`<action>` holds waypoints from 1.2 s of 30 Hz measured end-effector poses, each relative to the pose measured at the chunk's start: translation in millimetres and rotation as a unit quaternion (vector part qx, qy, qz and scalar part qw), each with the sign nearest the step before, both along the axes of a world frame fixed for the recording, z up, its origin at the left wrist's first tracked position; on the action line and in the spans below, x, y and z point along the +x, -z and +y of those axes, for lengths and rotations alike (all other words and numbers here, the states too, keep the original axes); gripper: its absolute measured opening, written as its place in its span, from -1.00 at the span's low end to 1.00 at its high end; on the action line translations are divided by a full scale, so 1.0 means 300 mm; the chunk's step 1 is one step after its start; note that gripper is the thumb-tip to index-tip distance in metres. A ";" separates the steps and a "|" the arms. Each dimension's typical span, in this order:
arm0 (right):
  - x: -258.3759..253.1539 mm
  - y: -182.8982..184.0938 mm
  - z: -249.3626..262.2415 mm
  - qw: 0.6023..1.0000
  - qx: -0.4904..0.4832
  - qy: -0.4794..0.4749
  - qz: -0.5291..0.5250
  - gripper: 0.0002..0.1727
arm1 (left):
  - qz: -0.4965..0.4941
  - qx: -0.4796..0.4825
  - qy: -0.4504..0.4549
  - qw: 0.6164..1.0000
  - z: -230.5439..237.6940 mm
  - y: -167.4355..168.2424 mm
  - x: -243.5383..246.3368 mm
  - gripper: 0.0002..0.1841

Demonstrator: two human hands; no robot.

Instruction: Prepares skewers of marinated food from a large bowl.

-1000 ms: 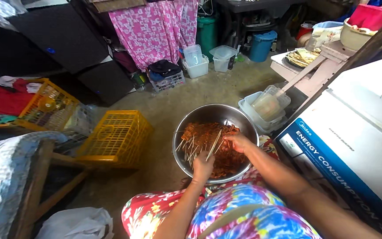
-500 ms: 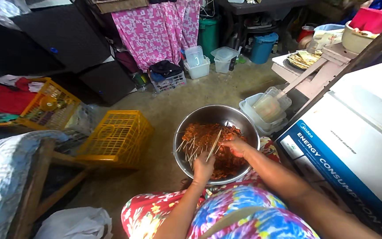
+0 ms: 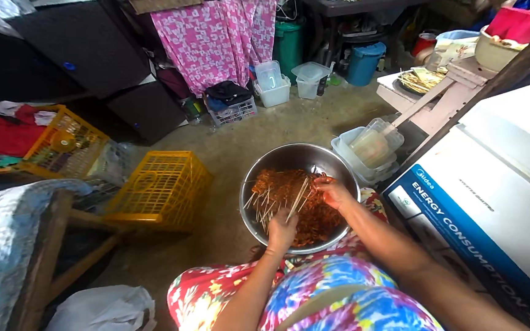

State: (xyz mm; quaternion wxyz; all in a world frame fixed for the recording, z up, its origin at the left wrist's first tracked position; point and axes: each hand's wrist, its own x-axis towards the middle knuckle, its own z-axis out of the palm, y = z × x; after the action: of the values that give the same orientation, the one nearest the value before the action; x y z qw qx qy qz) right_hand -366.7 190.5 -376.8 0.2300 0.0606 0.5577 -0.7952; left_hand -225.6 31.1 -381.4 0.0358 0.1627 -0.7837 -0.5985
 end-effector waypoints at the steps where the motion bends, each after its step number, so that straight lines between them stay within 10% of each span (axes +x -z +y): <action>1: -0.001 0.001 -0.002 1.000 0.010 -0.005 0.009 -0.79 | 0.000 -0.001 0.003 1.000 -0.001 0.001 -0.001 -0.87; 23: 0.048 -0.016 -0.032 0.990 -0.009 -0.083 -0.117 -0.73 | 0.009 -0.006 -0.012 1.000 -0.004 0.012 -0.006 -0.88; 36: 0.030 0.004 -0.007 0.982 0.085 -0.171 0.016 -0.70 | 0.030 0.022 -0.076 0.996 -0.011 0.012 -0.010 -0.88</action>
State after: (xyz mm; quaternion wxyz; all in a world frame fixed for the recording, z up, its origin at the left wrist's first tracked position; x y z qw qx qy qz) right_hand -357.7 188.4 -377.9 0.3472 -0.0289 0.6292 -0.6948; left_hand -228.7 27.9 -384.9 0.1007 0.2043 -0.7545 -0.6155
